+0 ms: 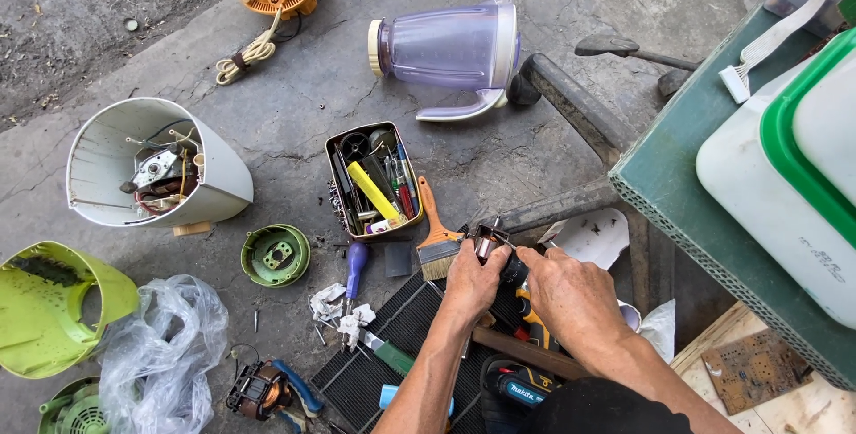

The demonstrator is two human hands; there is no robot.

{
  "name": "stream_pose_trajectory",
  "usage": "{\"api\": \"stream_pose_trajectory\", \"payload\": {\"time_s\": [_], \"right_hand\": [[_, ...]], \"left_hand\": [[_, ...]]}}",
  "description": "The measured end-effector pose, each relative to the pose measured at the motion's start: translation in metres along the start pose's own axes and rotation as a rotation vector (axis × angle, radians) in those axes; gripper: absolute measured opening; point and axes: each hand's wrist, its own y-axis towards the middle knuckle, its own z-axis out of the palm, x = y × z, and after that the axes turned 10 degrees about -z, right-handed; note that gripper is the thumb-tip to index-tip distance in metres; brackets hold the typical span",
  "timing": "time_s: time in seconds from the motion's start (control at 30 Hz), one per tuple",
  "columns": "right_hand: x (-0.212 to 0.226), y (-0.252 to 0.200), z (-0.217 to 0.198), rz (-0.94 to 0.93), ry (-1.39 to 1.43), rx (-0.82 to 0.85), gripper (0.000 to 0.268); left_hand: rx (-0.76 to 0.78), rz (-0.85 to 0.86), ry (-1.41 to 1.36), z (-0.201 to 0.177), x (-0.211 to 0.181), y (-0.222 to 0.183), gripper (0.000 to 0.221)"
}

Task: Maintaining and repairing a small electric motor assembly by inspecting the armature and using tools for adjustments.

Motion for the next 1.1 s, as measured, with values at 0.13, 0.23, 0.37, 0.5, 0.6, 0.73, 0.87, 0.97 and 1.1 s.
{"api": "stream_pose_trajectory", "payload": {"time_s": [0.13, 0.23, 0.37, 0.5, 0.6, 0.73, 0.87, 0.97, 1.1], "right_hand": [[0.006, -0.002, 0.004, 0.015, 0.018, -0.040, 0.038], [0.002, -0.001, 0.019, -0.038, -0.088, -0.065, 0.032], [0.010, 0.003, 0.008, -0.051, -0.126, -0.024, 0.019], [0.004, 0.013, 0.005, -0.044, -0.104, -0.046, 0.023], [0.004, 0.025, -0.012, 0.028, -0.006, 0.042, 0.034], [-0.001, 0.036, -0.030, 0.006, -0.031, 0.071, 0.029], [-0.002, 0.042, -0.037, -0.061, -0.175, 0.128, 0.029], [-0.006, 0.048, -0.036, -0.150, -0.220, 0.142, 0.039], [-0.003, 0.058, -0.038, -0.215, -0.346, 0.148, 0.014]], "left_hand": [[-0.089, 0.033, -0.008, 0.014, 0.011, 0.010, 0.047], [-0.106, 0.060, -0.023, 0.015, 0.013, 0.011, 0.045], [-0.101, 0.059, -0.017, 0.016, 0.017, 0.014, 0.045], [-0.064, 0.054, -0.028, 0.011, 0.015, 0.009, 0.043], [-0.064, 0.069, -0.025, 0.008, 0.016, 0.009, 0.043], [-0.040, 0.077, -0.025, 0.002, 0.011, 0.006, 0.043], [-0.037, 0.078, -0.016, 0.000, 0.009, 0.001, 0.041], [-0.060, 0.126, -0.010, 0.004, 0.018, 0.010, 0.044], [-0.034, 0.099, -0.001, 0.001, 0.013, 0.007, 0.044]]}}
